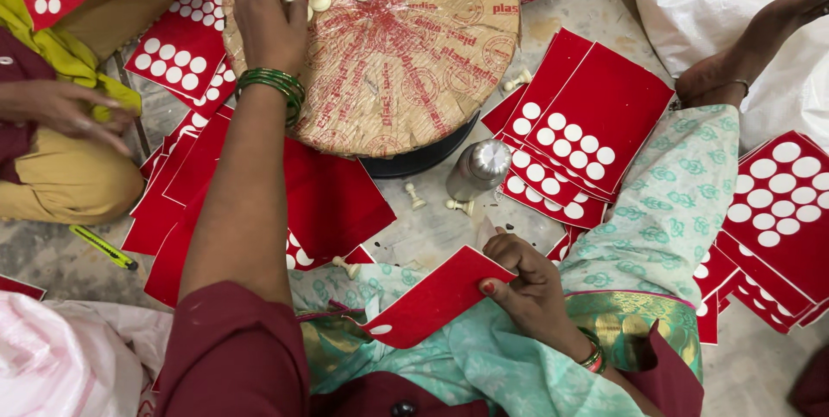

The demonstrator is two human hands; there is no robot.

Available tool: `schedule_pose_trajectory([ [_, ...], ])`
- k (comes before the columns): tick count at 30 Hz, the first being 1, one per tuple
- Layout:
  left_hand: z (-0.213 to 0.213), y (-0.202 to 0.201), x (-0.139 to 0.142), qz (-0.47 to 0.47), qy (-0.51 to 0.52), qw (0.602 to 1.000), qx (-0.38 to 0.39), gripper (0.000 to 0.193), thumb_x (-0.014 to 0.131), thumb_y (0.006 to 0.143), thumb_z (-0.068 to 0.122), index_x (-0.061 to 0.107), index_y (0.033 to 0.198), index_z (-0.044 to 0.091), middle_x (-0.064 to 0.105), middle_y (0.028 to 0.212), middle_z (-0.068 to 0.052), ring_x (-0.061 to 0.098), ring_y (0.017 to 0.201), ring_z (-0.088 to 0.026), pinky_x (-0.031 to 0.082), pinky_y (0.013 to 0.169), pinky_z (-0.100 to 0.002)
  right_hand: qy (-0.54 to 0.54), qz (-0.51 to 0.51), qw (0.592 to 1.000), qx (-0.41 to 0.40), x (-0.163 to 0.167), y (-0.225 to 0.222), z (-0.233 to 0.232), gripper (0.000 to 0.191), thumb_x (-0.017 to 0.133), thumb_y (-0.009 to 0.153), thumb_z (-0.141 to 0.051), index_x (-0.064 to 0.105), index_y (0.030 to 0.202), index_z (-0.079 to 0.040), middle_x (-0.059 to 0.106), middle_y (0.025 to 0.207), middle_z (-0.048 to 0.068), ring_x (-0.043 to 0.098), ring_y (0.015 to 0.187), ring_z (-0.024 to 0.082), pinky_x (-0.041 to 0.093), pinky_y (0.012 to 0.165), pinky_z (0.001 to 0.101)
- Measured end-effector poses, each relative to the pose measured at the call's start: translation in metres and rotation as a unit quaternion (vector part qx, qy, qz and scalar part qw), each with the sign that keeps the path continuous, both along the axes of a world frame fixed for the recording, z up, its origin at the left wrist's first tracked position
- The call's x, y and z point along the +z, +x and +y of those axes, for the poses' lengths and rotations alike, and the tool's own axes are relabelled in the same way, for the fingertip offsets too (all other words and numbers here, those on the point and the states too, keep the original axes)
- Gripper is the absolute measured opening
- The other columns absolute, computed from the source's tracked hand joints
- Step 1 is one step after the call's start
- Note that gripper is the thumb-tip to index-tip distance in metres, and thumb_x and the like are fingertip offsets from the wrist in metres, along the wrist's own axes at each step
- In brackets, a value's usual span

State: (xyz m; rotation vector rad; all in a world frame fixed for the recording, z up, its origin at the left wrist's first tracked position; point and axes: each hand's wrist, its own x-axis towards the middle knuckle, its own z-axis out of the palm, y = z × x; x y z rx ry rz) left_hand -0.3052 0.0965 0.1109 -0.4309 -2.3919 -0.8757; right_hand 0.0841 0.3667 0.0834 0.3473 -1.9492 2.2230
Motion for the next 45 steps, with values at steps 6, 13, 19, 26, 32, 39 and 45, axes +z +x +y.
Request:
schedule_pose_trajectory([
  [6,0.005,-0.001,0.011,0.14,-0.126,0.982,-0.026,0.054,0.077,0.08,0.006,0.054,0.128,0.003,0.059,0.123,-0.014,0.055,0.114,-0.034,0.05,0.095,-0.044,0.007,-0.006,1.0,0.007,-0.002,0.0,0.0,0.025,0.076,0.095,-0.015,0.054,0.086,-0.008,0.061,0.09,0.004,0.057,0.09,0.018,0.044,0.096,0.0382],
  [13,0.024,-0.007,0.016,0.078,-0.205,0.976,-0.007,0.02,0.073,0.104,0.017,0.061,0.113,0.004,0.062,0.115,-0.018,0.064,0.099,-0.033,0.054,0.079,-0.046,0.01,0.011,1.0,0.004,-0.007,-0.002,-0.002,0.025,0.076,0.095,-0.014,0.053,0.086,-0.008,0.06,0.091,0.004,0.057,0.092,0.018,0.038,0.106,0.0407],
  [19,0.011,-0.001,0.012,-0.08,-0.003,0.993,0.09,0.021,0.061,0.11,0.029,0.064,0.099,0.011,0.073,0.095,-0.005,0.073,0.081,-0.015,0.059,0.07,-0.031,0.032,0.01,0.999,0.023,-0.007,-0.002,0.001,0.023,0.076,0.094,-0.013,0.055,0.085,-0.008,0.061,0.09,0.003,0.057,0.091,0.019,0.04,0.1,0.0401],
  [26,-0.038,0.098,0.025,-0.317,0.681,0.66,-0.016,0.02,0.06,0.104,0.03,0.061,0.106,0.011,0.065,0.08,0.0,0.065,0.064,-0.011,0.048,0.048,-0.026,0.176,-0.094,0.978,-0.066,0.012,0.0,-0.009,0.02,0.078,0.088,-0.011,0.06,0.092,-0.005,0.068,0.088,0.008,0.063,0.078,0.017,0.048,0.073,0.0315],
  [32,-0.061,0.277,0.008,-0.409,0.743,0.522,-0.088,0.029,0.058,0.104,0.04,0.06,0.095,0.012,0.063,0.074,-0.003,0.061,0.061,-0.013,0.045,0.045,-0.024,0.251,-0.023,0.939,-0.234,0.038,-0.014,-0.045,0.03,0.066,0.099,-0.006,0.055,0.127,0.0,0.072,0.109,0.015,0.072,0.096,0.018,0.057,0.08,0.0299],
  [39,-0.024,0.387,-0.018,-0.415,0.785,0.44,-0.131,0.015,0.059,0.105,0.027,0.06,0.1,0.013,0.059,0.076,0.002,0.047,0.055,-0.007,0.033,0.042,-0.021,0.332,0.181,0.914,-0.145,0.068,-0.023,-0.119,0.04,0.057,0.097,0.008,0.062,0.135,-0.003,0.07,0.125,0.02,0.069,0.114,0.033,0.054,0.097,0.0387],
  [45,-0.005,0.402,-0.01,-0.331,0.757,0.559,-0.07,0.022,0.053,0.107,0.033,0.055,0.103,0.012,0.06,0.078,0.0,0.049,0.055,-0.005,0.034,0.042,-0.021,0.307,0.054,0.949,-0.047,0.093,0.002,-0.151,0.032,0.056,0.098,-0.009,0.068,0.127,-0.003,0.066,0.09,0.016,0.065,0.083,0.031,0.051,0.077,0.0404],
])
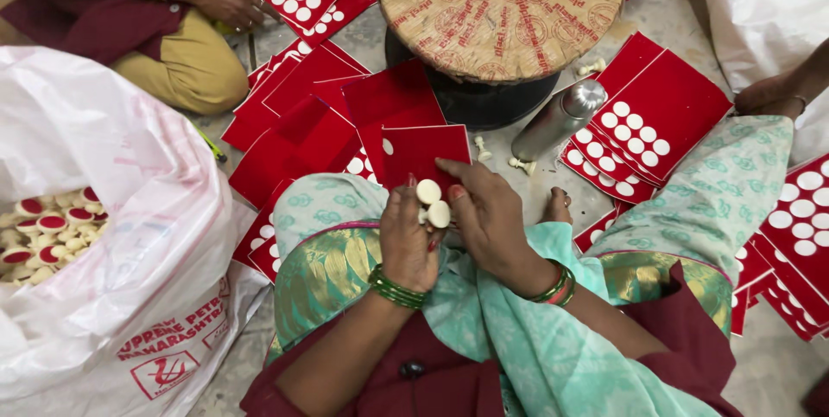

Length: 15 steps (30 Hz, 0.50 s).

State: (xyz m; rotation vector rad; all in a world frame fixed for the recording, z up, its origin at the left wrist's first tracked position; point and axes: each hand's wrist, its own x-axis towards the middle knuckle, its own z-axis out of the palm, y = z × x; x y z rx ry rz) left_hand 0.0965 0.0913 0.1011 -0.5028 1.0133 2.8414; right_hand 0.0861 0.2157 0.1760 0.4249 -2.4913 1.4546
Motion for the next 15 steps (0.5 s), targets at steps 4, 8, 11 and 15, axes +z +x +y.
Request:
schedule_pose_trajectory([
  [4,0.012,0.015,0.001,-0.022,-0.016,0.999,-0.021,0.021,0.052,0.108,0.032,0.054,0.103,0.011,0.059,0.079,0.0,0.051,0.056,-0.005,0.038,0.046,-0.021,0.041,-0.011,0.999,0.019,0.0,0.005,-0.005,0.029,0.055,0.101,-0.019,0.071,0.121,-0.006,0.071,0.091,0.014,0.065,0.082,0.031,0.05,0.078,0.0404],
  [8,0.003,0.029,-0.009,0.01,-0.019,0.998,-0.056,0.019,0.05,0.108,0.028,0.053,0.1,0.011,0.059,0.078,-0.001,0.051,0.056,-0.006,0.04,0.046,-0.023,0.018,0.005,0.996,0.085,-0.003,0.009,-0.002,0.029,0.05,0.106,-0.019,0.071,0.123,-0.008,0.073,0.096,0.011,0.066,0.089,0.031,0.051,0.085,0.0413],
  [11,0.001,0.034,-0.02,-0.001,-0.034,0.999,-0.03,0.019,0.049,0.108,0.026,0.054,0.101,0.01,0.058,0.079,0.001,0.051,0.06,-0.005,0.041,0.051,-0.022,0.077,0.039,0.991,0.103,-0.004,0.019,-0.006,0.037,0.058,0.095,-0.022,0.066,0.127,-0.006,0.07,0.094,0.014,0.064,0.088,0.034,0.048,0.084,0.0445],
  [15,0.007,0.035,-0.029,-0.005,-0.023,1.0,0.015,0.016,0.05,0.11,0.023,0.054,0.104,0.009,0.056,0.085,0.002,0.054,0.074,-0.004,0.047,0.064,-0.023,0.115,0.043,0.986,0.113,-0.007,0.028,-0.012,0.045,0.065,0.089,-0.021,0.058,0.129,-0.003,0.065,0.099,0.018,0.064,0.089,0.037,0.048,0.081,0.046],
])
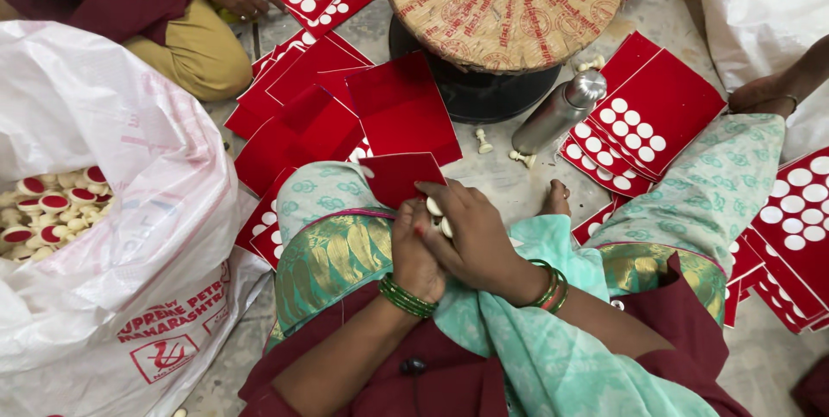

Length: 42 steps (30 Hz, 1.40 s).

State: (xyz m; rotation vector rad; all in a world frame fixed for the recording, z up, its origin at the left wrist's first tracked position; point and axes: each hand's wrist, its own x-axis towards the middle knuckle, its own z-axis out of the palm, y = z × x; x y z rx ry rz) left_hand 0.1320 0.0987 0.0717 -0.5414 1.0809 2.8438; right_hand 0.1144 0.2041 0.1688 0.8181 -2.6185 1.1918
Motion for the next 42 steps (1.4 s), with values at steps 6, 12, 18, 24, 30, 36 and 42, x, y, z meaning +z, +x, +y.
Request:
schedule_pose_trajectory([
  [6,-0.014,0.009,0.01,0.036,-0.062,0.988,-0.139,0.02,0.043,0.106,0.024,0.057,0.108,0.01,0.061,0.086,0.002,0.056,0.071,-0.008,0.047,0.06,-0.025,-0.068,-0.089,0.994,0.011,-0.011,-0.002,0.012,0.027,0.056,0.1,-0.015,0.059,0.124,-0.003,0.065,0.11,0.018,0.068,0.098,0.037,0.055,0.083,0.0435],
  [12,-0.071,0.003,0.028,0.088,-0.168,0.902,-0.389,0.023,0.052,0.098,0.01,0.06,0.117,0.002,0.07,0.098,-0.006,0.068,0.082,-0.013,0.057,0.07,-0.028,-0.012,-0.045,0.99,0.133,-0.025,-0.003,0.023,0.028,0.056,0.097,-0.015,0.058,0.122,-0.003,0.065,0.11,0.02,0.063,0.106,0.04,0.05,0.094,0.0489],
  [18,-0.089,0.009,0.02,0.057,-0.103,0.841,-0.529,0.018,0.058,0.099,0.01,0.067,0.109,-0.002,0.074,0.096,-0.013,0.072,0.086,-0.019,0.06,0.069,-0.03,0.014,-0.01,0.98,0.199,-0.032,0.003,0.018,0.021,0.057,0.102,-0.015,0.06,0.12,-0.004,0.067,0.121,0.016,0.056,0.129,0.044,0.042,0.116,0.0531],
  [24,-0.078,0.011,0.008,0.078,-0.025,0.822,-0.563,0.018,0.061,0.102,0.013,0.067,0.111,-0.002,0.073,0.099,-0.011,0.071,0.089,-0.017,0.056,0.066,-0.028,0.04,-0.008,0.972,0.231,-0.026,0.007,0.016,0.029,0.057,0.1,-0.015,0.061,0.125,-0.002,0.066,0.127,0.018,0.054,0.132,0.046,0.041,0.112,0.0505],
  [30,-0.059,0.015,0.027,0.076,-0.128,0.882,-0.447,0.012,0.074,0.094,0.009,0.063,0.098,0.007,0.069,0.086,-0.004,0.063,0.075,-0.012,0.05,0.06,-0.025,-0.052,-0.108,0.992,0.025,-0.019,-0.004,0.044,0.036,0.067,0.096,-0.007,0.069,0.132,-0.006,0.068,0.104,0.01,0.068,0.098,0.021,0.055,0.09,0.0312],
  [36,-0.082,0.012,0.087,0.221,-0.193,0.933,-0.21,0.02,0.082,0.086,0.0,0.063,0.091,0.006,0.066,0.087,0.0,0.065,0.083,-0.009,0.061,0.079,-0.028,-0.243,-0.115,0.962,-0.038,0.008,-0.039,0.101,0.022,0.06,0.099,0.008,0.068,0.117,-0.001,0.071,0.114,0.003,0.066,0.105,0.009,0.054,0.096,0.0247],
  [42,-0.109,-0.004,0.152,0.288,-0.532,0.795,-0.034,0.036,0.085,0.082,0.003,0.065,0.111,0.005,0.058,0.083,-0.002,0.054,0.074,-0.01,0.05,0.073,-0.027,-0.199,-0.207,0.955,0.077,0.042,-0.054,0.122,0.02,0.062,0.095,0.011,0.071,0.11,0.001,0.071,0.107,0.006,0.067,0.101,0.011,0.054,0.092,0.0261],
])
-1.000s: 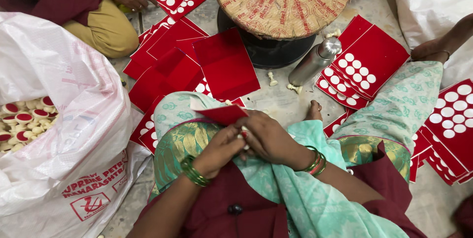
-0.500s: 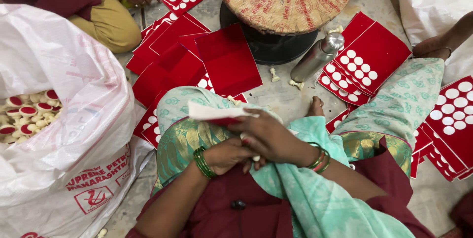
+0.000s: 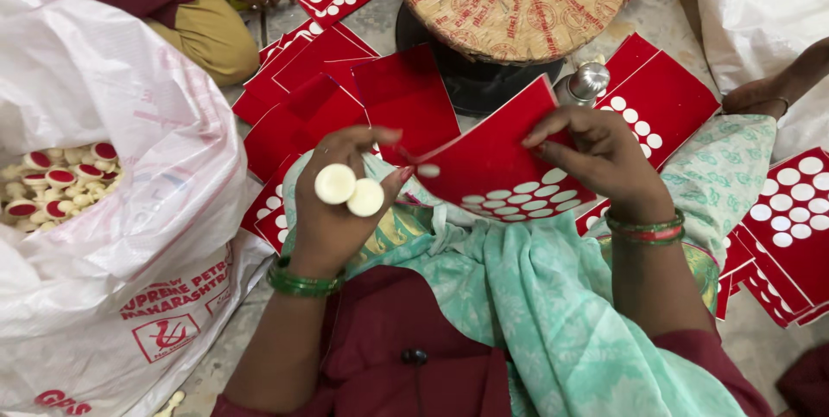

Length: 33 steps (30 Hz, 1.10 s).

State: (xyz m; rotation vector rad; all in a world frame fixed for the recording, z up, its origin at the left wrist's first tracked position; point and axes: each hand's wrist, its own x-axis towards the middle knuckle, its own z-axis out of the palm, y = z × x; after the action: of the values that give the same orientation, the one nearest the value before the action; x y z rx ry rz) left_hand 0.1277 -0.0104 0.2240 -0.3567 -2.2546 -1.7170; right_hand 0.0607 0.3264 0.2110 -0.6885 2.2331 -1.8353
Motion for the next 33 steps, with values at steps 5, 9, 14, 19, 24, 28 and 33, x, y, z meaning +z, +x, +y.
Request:
schedule_pose_trajectory([
  [5,0.008,-0.004,0.002,-0.091,-0.026,0.995,-0.038,0.03,0.081,0.084,0.008,0.075,0.114,0.008,0.065,0.08,-0.003,0.06,0.072,-0.01,0.053,0.068,-0.027,0.01,-0.013,0.997,0.07,0.002,-0.014,-0.019,0.019,0.063,0.095,0.01,0.071,0.11,0.001,0.073,0.108,0.006,0.067,0.099,0.01,0.054,0.088,0.0258],
  [9,0.008,-0.002,-0.022,-0.111,-0.007,0.993,-0.029,0.017,0.081,0.085,0.011,0.072,0.098,0.005,0.075,0.086,-0.002,0.071,0.079,-0.009,0.058,0.071,-0.027,0.014,-0.06,0.997,0.047,0.005,-0.017,-0.034,0.021,0.065,0.093,0.009,0.071,0.11,0.0,0.074,0.107,0.005,0.068,0.097,0.01,0.056,0.087,0.0261],
  [14,0.005,-0.001,-0.05,-0.101,0.059,0.993,-0.025,0.015,0.08,0.086,0.008,0.068,0.093,0.002,0.074,0.088,-0.004,0.069,0.081,-0.01,0.057,0.072,-0.027,0.161,0.345,0.917,-0.123,0.01,0.007,-0.073,0.027,0.075,0.082,-0.005,0.067,0.108,-0.003,0.061,0.121,0.019,0.06,0.111,0.029,0.051,0.093,0.0351],
  [19,0.004,0.004,-0.061,-0.146,0.082,0.986,0.008,0.02,0.079,0.087,0.007,0.06,0.083,0.003,0.077,0.087,-0.005,0.066,0.074,-0.007,0.055,0.064,-0.025,0.177,0.299,0.927,-0.141,-0.001,0.057,-0.109,0.036,0.089,0.08,-0.016,0.071,0.109,-0.007,0.065,0.115,0.012,0.067,0.105,0.026,0.055,0.088,0.0356],
  [24,0.008,0.011,-0.059,-0.131,0.108,0.985,-0.015,0.021,0.08,0.089,0.007,0.059,0.083,0.003,0.077,0.091,-0.006,0.065,0.074,-0.006,0.055,0.064,-0.025,0.13,0.19,0.969,-0.086,-0.015,0.065,-0.117,0.039,0.085,0.08,-0.011,0.073,0.116,-0.004,0.069,0.116,0.012,0.07,0.107,0.024,0.056,0.093,0.0343],
  [28,0.01,0.014,-0.054,-0.212,0.159,0.964,-0.016,0.02,0.078,0.085,0.007,0.059,0.083,0.003,0.074,0.09,-0.004,0.068,0.071,-0.006,0.056,0.054,-0.027,0.103,0.173,0.978,-0.062,-0.025,0.067,-0.116,0.033,0.082,0.084,-0.007,0.073,0.115,-0.003,0.071,0.115,0.013,0.071,0.112,0.025,0.056,0.096,0.0353],
  [33,0.012,0.019,-0.059,-0.108,0.083,0.99,-0.021,0.023,0.08,0.087,0.007,0.058,0.086,0.002,0.069,0.09,-0.003,0.063,0.076,-0.009,0.055,0.067,-0.027,0.068,0.128,0.989,-0.02,-0.033,0.068,-0.117,0.024,0.077,0.089,-0.005,0.072,0.113,-0.002,0.072,0.117,0.011,0.072,0.112,0.025,0.058,0.095,0.0345],
])
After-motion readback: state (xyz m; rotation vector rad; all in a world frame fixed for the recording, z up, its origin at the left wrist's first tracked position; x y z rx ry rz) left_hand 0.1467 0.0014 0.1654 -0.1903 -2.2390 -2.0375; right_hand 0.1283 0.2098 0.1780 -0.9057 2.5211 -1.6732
